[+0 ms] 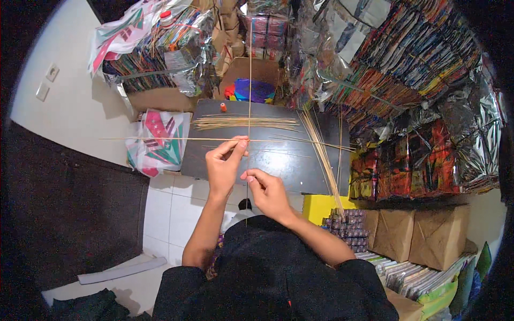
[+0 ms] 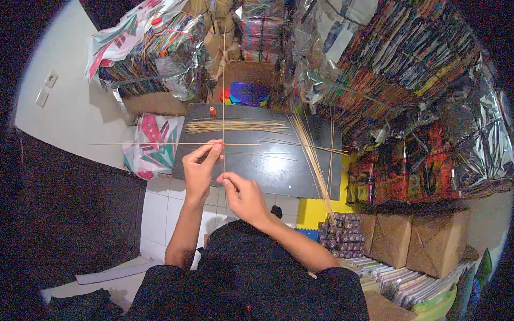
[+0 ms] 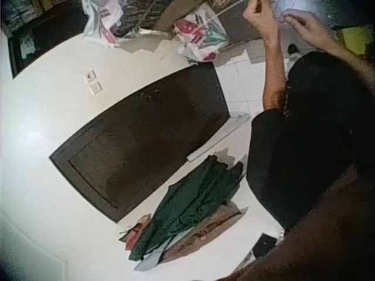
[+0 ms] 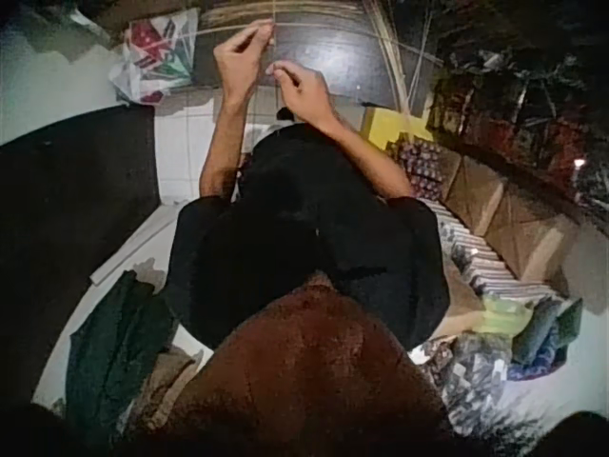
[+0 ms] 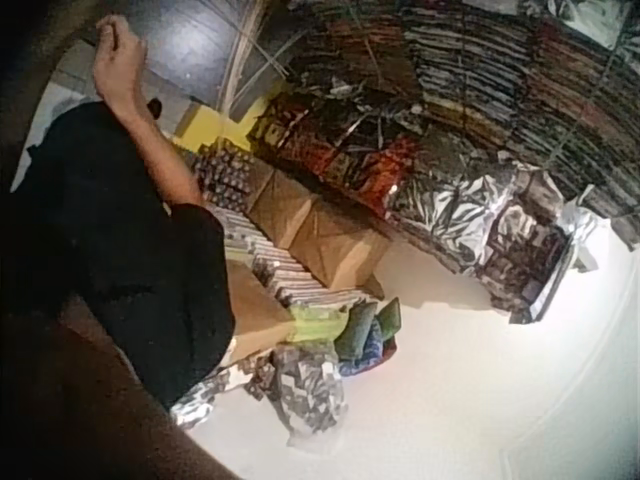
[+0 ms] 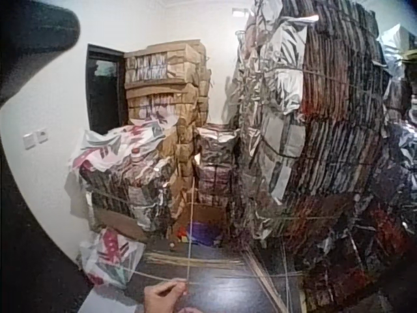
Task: The person sits on the floor and repeatedly picks up thin wooden sticks, aligns them, and ties them together using a thin string. The person handles the sticks one by one, wrapping the string around the center of the bundle to secure them.
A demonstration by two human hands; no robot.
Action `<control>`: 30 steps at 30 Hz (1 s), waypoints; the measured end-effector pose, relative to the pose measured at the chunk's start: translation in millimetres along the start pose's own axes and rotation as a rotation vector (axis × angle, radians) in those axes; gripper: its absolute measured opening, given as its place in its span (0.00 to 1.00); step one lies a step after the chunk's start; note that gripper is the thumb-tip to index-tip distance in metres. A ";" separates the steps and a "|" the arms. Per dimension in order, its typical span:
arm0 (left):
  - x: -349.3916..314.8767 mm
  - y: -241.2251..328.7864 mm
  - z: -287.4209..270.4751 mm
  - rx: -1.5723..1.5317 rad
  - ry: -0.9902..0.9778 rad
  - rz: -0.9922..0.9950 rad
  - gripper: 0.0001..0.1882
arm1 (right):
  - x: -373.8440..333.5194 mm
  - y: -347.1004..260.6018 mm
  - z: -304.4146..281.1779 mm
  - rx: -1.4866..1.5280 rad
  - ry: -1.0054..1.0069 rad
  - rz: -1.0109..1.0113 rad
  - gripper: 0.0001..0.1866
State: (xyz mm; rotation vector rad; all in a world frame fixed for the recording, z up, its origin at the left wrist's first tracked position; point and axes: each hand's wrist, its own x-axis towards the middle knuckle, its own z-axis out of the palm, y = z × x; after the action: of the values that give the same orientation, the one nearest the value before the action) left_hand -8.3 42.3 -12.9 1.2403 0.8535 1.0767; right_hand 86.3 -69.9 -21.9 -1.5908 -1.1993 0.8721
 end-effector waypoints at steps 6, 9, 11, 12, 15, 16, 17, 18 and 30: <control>-4.7 0.1 -1.3 -0.033 0.000 -0.046 0.09 | 0.0 -4.0 7.5 -0.266 0.073 -0.218 0.08; -7.6 -0.2 -2.9 -0.035 -0.002 -0.069 0.10 | 1.1 -7.2 8.6 -0.429 0.009 -0.197 0.08; -9.2 -0.7 -4.1 -0.025 -0.001 -0.072 0.10 | 1.5 -10.6 9.0 -0.455 -0.016 -0.204 0.09; -9.6 -1.7 -5.0 -0.015 0.000 -0.067 0.10 | 1.7 -11.6 9.2 -0.468 -0.029 -0.207 0.10; -10.1 -2.1 -7.6 0.003 0.010 -0.076 0.10 | 2.3 -9.7 11.0 -0.465 -0.030 -0.210 0.09; -10.2 -1.9 -8.6 0.008 0.014 -0.083 0.10 | 2.5 -9.8 11.0 -0.477 -0.043 -0.196 0.08; -10.3 -1.0 -9.4 0.002 0.011 -0.105 0.11 | 2.9 -10.5 10.7 -0.491 -0.057 -0.182 0.08; -10.5 0.3 -10.1 -0.003 0.008 -0.127 0.11 | 3.1 -10.9 10.5 -0.505 -0.071 -0.168 0.08; -5.7 -3.2 -19.8 -0.150 0.024 -0.215 0.12 | 2.8 -1.9 10.0 -0.181 -0.012 -0.285 0.08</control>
State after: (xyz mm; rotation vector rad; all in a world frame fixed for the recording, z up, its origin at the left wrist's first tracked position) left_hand -28.1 42.8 -19.5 0.9882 0.8860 0.9647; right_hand 77.3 -64.5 -23.3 -1.5074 -1.5053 0.6042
